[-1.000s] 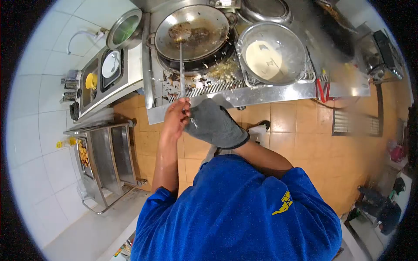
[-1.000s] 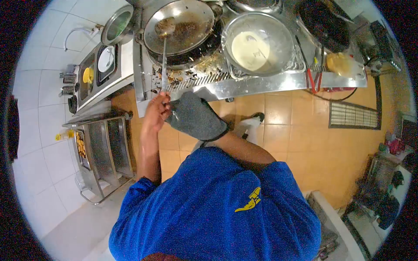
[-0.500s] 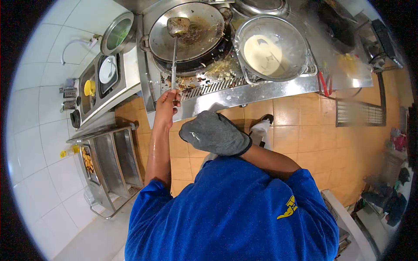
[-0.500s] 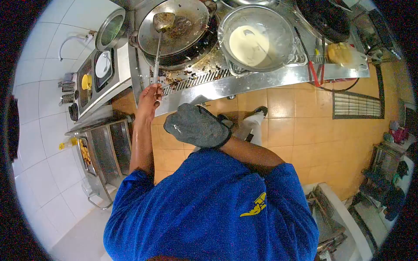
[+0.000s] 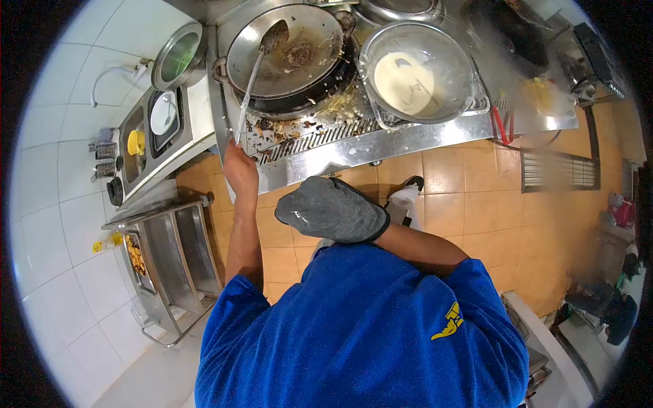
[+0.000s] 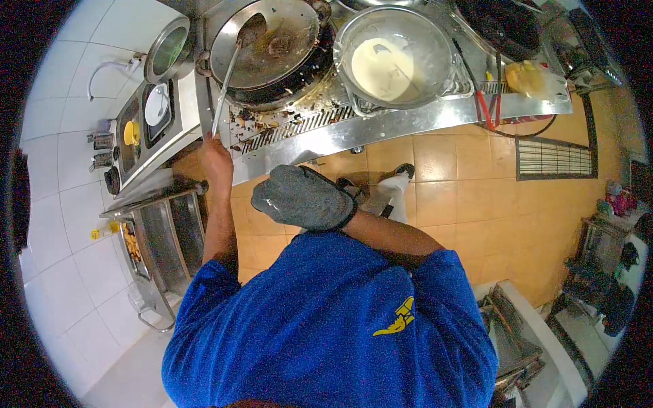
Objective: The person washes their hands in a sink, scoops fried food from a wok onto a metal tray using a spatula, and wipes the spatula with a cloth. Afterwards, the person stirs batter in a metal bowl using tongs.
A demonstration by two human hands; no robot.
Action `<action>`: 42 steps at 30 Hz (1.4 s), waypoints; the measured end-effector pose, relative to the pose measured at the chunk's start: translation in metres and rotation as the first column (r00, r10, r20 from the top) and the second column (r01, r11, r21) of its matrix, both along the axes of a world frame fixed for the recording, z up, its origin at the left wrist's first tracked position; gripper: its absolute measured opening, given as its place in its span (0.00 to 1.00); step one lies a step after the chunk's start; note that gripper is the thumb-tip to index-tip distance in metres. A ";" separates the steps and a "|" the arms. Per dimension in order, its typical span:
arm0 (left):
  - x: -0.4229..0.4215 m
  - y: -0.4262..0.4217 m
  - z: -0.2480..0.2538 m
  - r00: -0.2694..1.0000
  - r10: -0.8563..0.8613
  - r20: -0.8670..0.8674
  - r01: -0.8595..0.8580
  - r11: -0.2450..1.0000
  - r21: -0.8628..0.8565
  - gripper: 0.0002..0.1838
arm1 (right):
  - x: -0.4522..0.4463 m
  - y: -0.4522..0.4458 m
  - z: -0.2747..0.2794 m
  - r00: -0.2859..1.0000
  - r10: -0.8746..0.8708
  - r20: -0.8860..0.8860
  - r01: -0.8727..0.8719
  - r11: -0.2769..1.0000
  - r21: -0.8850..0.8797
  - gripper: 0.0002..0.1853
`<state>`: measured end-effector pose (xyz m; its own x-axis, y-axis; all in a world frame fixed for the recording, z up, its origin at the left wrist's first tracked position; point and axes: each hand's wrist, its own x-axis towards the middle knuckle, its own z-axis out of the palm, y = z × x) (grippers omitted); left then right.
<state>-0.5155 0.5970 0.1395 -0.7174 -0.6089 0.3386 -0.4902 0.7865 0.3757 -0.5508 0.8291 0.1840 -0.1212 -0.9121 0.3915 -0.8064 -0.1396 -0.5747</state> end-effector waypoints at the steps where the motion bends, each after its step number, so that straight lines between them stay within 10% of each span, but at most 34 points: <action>1: 0.001 -0.003 -0.003 1.000 0.008 -0.014 -0.009 1.000 -0.011 0.10 | 0.000 0.000 -0.001 1.000 0.001 -0.009 -0.001 1.000 0.009 0.15; 14: 0.008 -0.014 -0.012 0.997 -0.081 -0.014 0.078 0.980 -0.182 0.08 | 0.004 0.003 -0.015 0.998 -0.019 -0.061 0.017 0.999 -0.035 0.16; 15: 0.010 -0.014 -0.017 0.998 -0.031 -0.053 0.036 0.995 0.090 0.08 | 0.002 0.004 -0.008 0.998 -0.027 -0.059 0.025 0.999 -0.033 0.15; 17: 0.017 -0.012 -0.022 0.992 0.094 -0.086 -0.025 0.805 0.592 0.09 | 0.001 0.000 -0.007 0.995 -0.067 -0.076 0.064 0.997 -0.036 0.11; 20: 0.021 0.007 -0.008 0.964 0.200 -0.174 0.057 0.485 0.873 0.11 | -0.004 -0.015 -0.007 0.956 -0.185 -0.228 0.195 0.980 0.025 0.05; 30: 0.038 0.055 0.028 0.934 0.338 -0.120 0.109 0.053 0.993 0.10 | -0.073 -0.102 -0.054 0.856 -0.402 -0.325 0.353 0.914 -0.199 0.04; 34: 0.051 0.071 0.040 0.943 0.313 -0.113 0.108 0.033 0.994 0.11 | -0.074 -0.109 -0.006 0.895 -0.444 -0.053 0.394 0.839 -0.376 0.06; 36: 0.060 0.076 0.039 0.947 0.295 -0.126 0.129 0.011 0.992 0.11 | -0.072 -0.128 -0.024 0.900 -0.255 0.352 0.380 0.855 -0.352 0.08; 42: 0.068 0.076 0.035 0.912 0.398 -0.101 0.139 -0.067 0.988 0.11 | -0.057 -0.151 -0.058 0.475 0.174 0.862 0.294 0.892 -0.342 0.12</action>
